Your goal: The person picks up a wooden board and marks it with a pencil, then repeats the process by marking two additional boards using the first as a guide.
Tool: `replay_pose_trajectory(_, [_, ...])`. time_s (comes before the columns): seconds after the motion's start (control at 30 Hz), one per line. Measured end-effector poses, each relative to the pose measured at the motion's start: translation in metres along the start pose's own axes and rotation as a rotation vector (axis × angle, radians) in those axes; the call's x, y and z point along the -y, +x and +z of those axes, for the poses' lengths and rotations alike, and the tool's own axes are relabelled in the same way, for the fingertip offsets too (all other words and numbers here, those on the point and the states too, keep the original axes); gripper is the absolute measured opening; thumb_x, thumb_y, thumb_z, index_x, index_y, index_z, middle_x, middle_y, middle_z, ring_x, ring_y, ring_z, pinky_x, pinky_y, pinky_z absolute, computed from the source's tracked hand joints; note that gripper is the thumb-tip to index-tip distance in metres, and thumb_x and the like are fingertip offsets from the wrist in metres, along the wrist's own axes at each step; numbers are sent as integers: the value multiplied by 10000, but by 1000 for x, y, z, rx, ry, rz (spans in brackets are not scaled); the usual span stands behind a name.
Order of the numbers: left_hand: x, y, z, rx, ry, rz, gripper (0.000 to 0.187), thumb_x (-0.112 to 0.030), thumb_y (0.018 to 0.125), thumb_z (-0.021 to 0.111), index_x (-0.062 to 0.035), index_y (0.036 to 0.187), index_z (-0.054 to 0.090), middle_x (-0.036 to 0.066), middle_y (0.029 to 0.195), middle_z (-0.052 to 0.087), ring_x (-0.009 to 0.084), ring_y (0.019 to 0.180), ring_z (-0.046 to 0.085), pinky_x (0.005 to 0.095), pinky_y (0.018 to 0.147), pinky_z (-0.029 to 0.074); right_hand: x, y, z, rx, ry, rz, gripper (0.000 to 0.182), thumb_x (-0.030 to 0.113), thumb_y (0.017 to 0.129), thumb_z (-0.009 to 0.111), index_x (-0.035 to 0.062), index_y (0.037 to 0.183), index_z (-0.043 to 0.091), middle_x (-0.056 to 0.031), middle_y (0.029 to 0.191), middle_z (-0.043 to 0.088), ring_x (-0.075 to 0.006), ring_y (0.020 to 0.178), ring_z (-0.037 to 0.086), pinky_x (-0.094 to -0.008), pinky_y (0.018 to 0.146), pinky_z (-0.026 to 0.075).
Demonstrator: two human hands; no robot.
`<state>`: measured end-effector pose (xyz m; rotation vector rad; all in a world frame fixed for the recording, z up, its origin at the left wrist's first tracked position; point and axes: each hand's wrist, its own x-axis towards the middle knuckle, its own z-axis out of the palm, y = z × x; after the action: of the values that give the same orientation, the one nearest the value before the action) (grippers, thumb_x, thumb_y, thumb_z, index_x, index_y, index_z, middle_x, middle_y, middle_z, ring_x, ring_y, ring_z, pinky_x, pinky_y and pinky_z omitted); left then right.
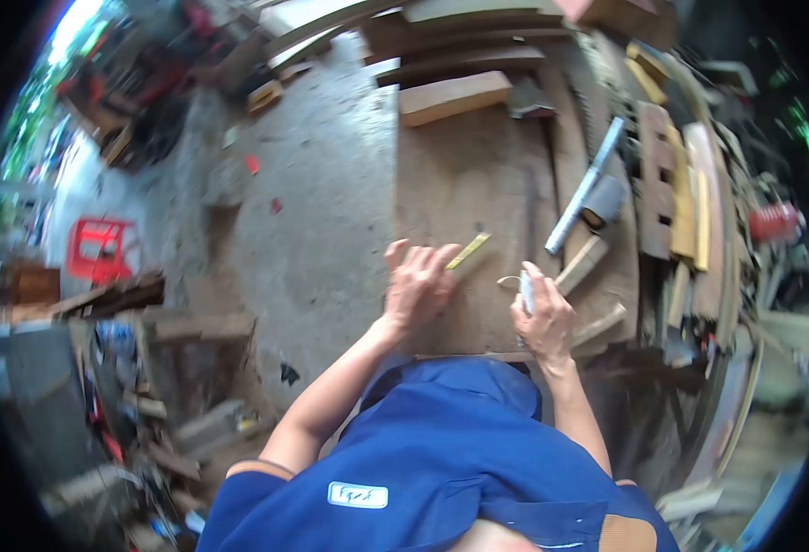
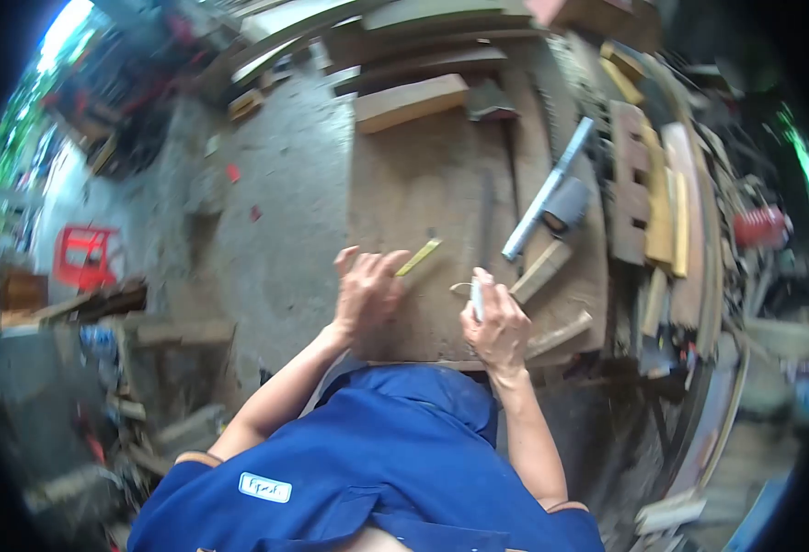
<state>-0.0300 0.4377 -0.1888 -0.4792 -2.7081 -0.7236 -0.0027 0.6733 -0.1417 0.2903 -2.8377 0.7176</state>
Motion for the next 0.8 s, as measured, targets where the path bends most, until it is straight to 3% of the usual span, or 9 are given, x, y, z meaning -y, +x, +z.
replay_pose_trajectory(0.13, [14, 7, -3, 33, -55, -46, 494, -97, 839, 681, -132, 1320, 575, 22, 848, 583, 194, 889, 612, 473, 1088, 271, -8, -6, -4, 58, -55, 68, 543, 173, 836, 702, 116, 1359, 565, -142, 955, 610, -340, 819, 673, -454, 718, 559])
replay_pose_trajectory(0.23, [13, 11, -1, 76, -23, -38, 478, -135, 842, 664, -149, 1315, 590, 22, 871, 567, 185, 922, 596, 472, 1077, 275, -14, -10, -16, -8, -30, 83, 562, 255, 859, 737, 125, 1378, 565, -130, 954, 596, -324, 859, 654, -432, 768, 539])
replay_pose_trajectory(0.33, [11, 8, 7, 86, 37, -47, 458, -144, 864, 641, -146, 1319, 589, 55, 934, 563, 214, 975, 572, 467, 1082, 277, -42, -6, -40, -122, -109, 149, 479, 241, 891, 711, 118, 1337, 586, -133, 965, 596, -323, 873, 642, -431, 782, 532])
replay_pose_trajectory(0.4, [9, 7, 9, 61, 41, -21, 455, -133, 872, 640, -145, 1324, 589, 43, 899, 536, 210, 942, 559, 461, 1084, 276, -79, -6, -56, -167, -94, 337, 391, 206, 914, 688, 123, 1287, 609, -120, 960, 593, -308, 870, 615, -434, 781, 514])
replay_pose_trajectory(0.6, [2, 7, 10, 28, 102, -13, 423, -122, 911, 626, -127, 1332, 586, 29, 853, 493, 196, 880, 534, 442, 1092, 268, -269, -14, -84, -407, -71, 524, 321, 196, 910, 688, 107, 1216, 644, -116, 936, 574, -287, 898, 608, -407, 793, 515])
replay_pose_trajectory(0.7, [0, 7, 10, 94, 104, -86, 392, -175, 935, 612, -130, 1324, 597, 45, 914, 538, 212, 928, 548, 465, 1114, 255, -349, -18, -96, -496, -171, 587, 324, 200, 896, 708, 92, 1196, 648, -145, 1007, 596, -318, 968, 602, -432, 882, 493])
replay_pose_trajectory(0.8, [0, 6, 13, 89, 145, -81, 392, -177, 936, 613, -120, 1324, 598, 46, 901, 533, 213, 917, 546, 466, 1120, 251, -395, -12, -117, -420, -348, 679, 392, 276, 904, 694, 98, 1248, 633, -175, 1098, 608, -359, 1071, 586, -461, 958, 467])
